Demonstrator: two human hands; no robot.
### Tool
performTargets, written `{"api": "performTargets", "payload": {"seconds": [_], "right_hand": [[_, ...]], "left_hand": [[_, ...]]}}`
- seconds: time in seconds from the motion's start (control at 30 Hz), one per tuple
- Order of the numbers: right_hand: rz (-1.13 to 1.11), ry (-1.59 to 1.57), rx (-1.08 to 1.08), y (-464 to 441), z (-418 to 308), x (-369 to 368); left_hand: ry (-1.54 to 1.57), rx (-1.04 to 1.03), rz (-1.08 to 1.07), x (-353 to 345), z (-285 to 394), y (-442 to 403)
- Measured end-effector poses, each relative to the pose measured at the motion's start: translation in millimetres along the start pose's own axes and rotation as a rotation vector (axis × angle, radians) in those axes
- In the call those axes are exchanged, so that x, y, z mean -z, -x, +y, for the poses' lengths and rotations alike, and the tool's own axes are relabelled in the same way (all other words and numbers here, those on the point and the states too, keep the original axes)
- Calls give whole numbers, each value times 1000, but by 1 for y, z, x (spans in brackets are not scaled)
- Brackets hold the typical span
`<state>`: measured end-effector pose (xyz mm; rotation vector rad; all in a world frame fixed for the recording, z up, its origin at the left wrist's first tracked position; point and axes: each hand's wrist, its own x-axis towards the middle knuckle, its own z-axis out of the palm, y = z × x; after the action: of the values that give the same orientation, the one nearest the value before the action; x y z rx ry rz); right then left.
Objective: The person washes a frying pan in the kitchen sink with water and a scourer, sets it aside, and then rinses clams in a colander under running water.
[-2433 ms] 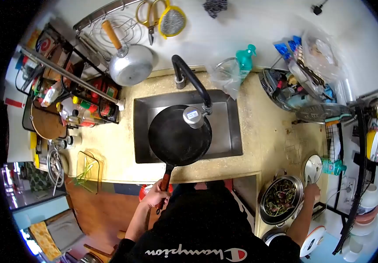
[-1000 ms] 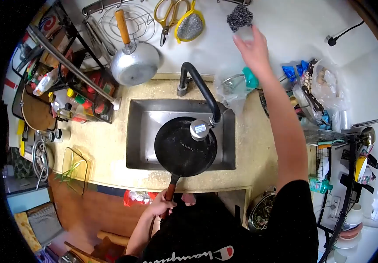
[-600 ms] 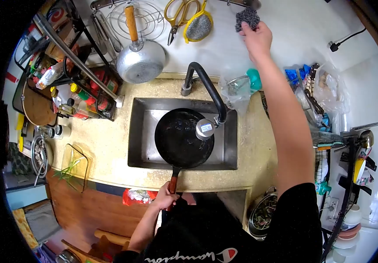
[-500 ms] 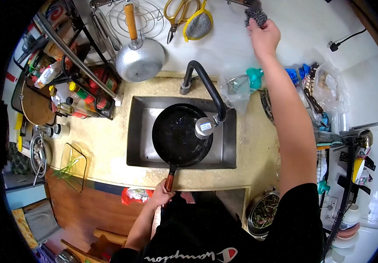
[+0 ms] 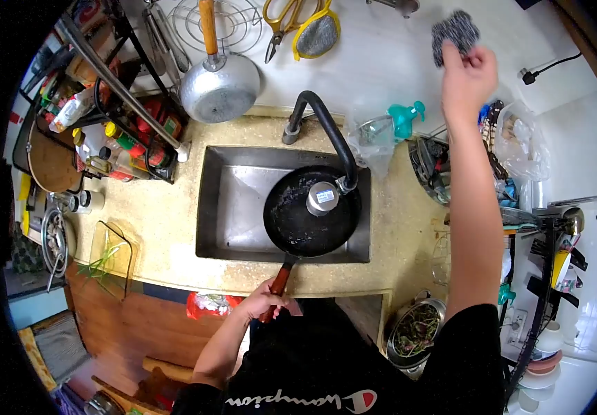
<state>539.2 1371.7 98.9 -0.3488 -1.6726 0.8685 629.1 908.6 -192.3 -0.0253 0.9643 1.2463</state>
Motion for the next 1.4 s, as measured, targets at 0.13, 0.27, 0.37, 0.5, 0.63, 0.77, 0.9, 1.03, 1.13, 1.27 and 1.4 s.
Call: {"api": "performTargets", "payload": {"seconds": [0.13, 0.27, 0.37, 0.5, 0.63, 0.77, 0.9, 1.03, 1.13, 1.27, 1.4], "right_hand": [[68, -153, -68, 62, -28, 34], [-2, 51, -175, 126, -18, 95], [-11, 18, -237, 157, -23, 109], [-3, -25, -275, 174, -36, 117], [-75, -15, -335, 183, -40, 129], [-219, 59, -412, 202, -29, 153], [-550, 225, -733, 230, -44, 158], [-1146, 323, -586, 294, -2, 143], [-1250, 556, -301, 317, 11, 81], [-1376, 654, 161, 365, 79, 32], [-1578, 687, 186, 399, 112, 41]], "left_hand": [[65, 141, -29, -3, 16, 12], [178, 185, -80, 7, 20, 13], [259, 167, -191, 15, 14, 2], [623, 193, -394, -4, 27, 1], [842, 238, -536, -10, 14, -15], [495, 261, -373, -5, 23, -4], [-131, 283, -22, -21, 40, 35], [-192, 222, 46, -12, 22, 52], [-174, 210, 81, -7, 5, 56], [-181, 167, 71, -5, -9, 55], [-227, 169, 123, -16, -9, 62]]}}
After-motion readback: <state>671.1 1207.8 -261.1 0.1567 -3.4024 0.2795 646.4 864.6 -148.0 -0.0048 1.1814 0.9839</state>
